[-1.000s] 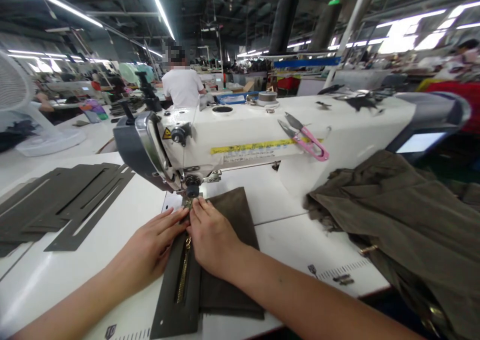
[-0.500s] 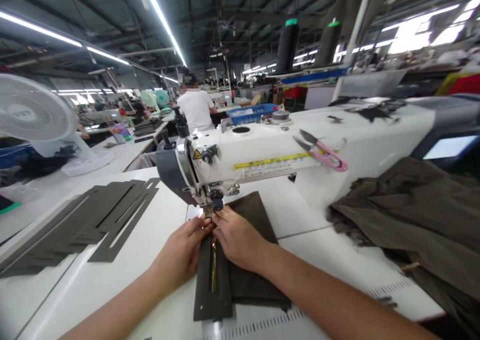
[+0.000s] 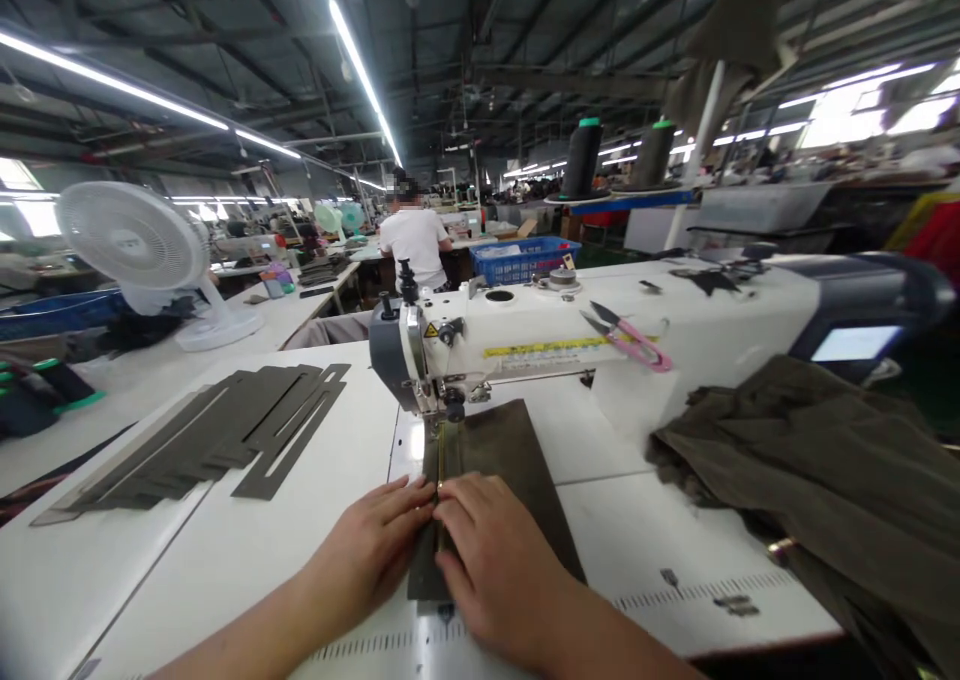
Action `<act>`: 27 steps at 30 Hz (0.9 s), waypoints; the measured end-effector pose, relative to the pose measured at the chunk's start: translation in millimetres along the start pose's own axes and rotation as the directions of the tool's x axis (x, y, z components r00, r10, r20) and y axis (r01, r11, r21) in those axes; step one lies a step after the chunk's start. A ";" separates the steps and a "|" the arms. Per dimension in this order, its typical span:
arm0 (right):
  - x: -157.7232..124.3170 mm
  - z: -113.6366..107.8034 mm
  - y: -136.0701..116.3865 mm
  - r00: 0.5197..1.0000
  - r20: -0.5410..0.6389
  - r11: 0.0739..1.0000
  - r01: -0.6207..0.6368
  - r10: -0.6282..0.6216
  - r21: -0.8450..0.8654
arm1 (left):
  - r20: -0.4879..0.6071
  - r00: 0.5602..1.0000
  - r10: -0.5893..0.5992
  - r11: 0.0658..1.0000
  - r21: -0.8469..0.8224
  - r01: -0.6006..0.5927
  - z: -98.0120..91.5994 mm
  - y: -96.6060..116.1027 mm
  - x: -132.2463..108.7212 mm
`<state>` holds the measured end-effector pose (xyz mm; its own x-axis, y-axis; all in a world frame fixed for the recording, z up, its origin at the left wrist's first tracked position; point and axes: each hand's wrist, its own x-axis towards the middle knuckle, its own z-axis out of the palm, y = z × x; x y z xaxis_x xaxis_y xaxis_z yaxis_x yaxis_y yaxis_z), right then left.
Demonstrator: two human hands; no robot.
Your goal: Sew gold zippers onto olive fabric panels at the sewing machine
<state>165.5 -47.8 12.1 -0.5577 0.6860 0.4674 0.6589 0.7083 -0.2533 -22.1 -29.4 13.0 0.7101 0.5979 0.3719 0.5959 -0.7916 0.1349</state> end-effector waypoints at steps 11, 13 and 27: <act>-21.4 32.3 -3.9 0.973 -0.192 0.992 0.120 -0.126 -0.043 | -0.055 0.997 -0.055 0.998 0.029 0.056 9.7 2.6 2.5; -20.0 25.8 -4.9 0.981 -0.166 0.995 0.103 -0.104 -0.017 | -0.043 0.998 -0.050 0.997 0.050 0.053 11.1 3.6 3.6; 14.2 48.8 31.2 0.996 -0.086 0.993 -0.035 0.026 -0.115 | -0.048 0.998 -0.045 0.993 0.104 0.050 19.0 0.6 6.5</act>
<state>153.5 -7.9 -30.5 -0.4954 0.6871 0.5314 0.7321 0.6596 -0.1703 -9.9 -23.6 -2.0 0.6636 0.6262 0.4094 0.6663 -0.7435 0.0573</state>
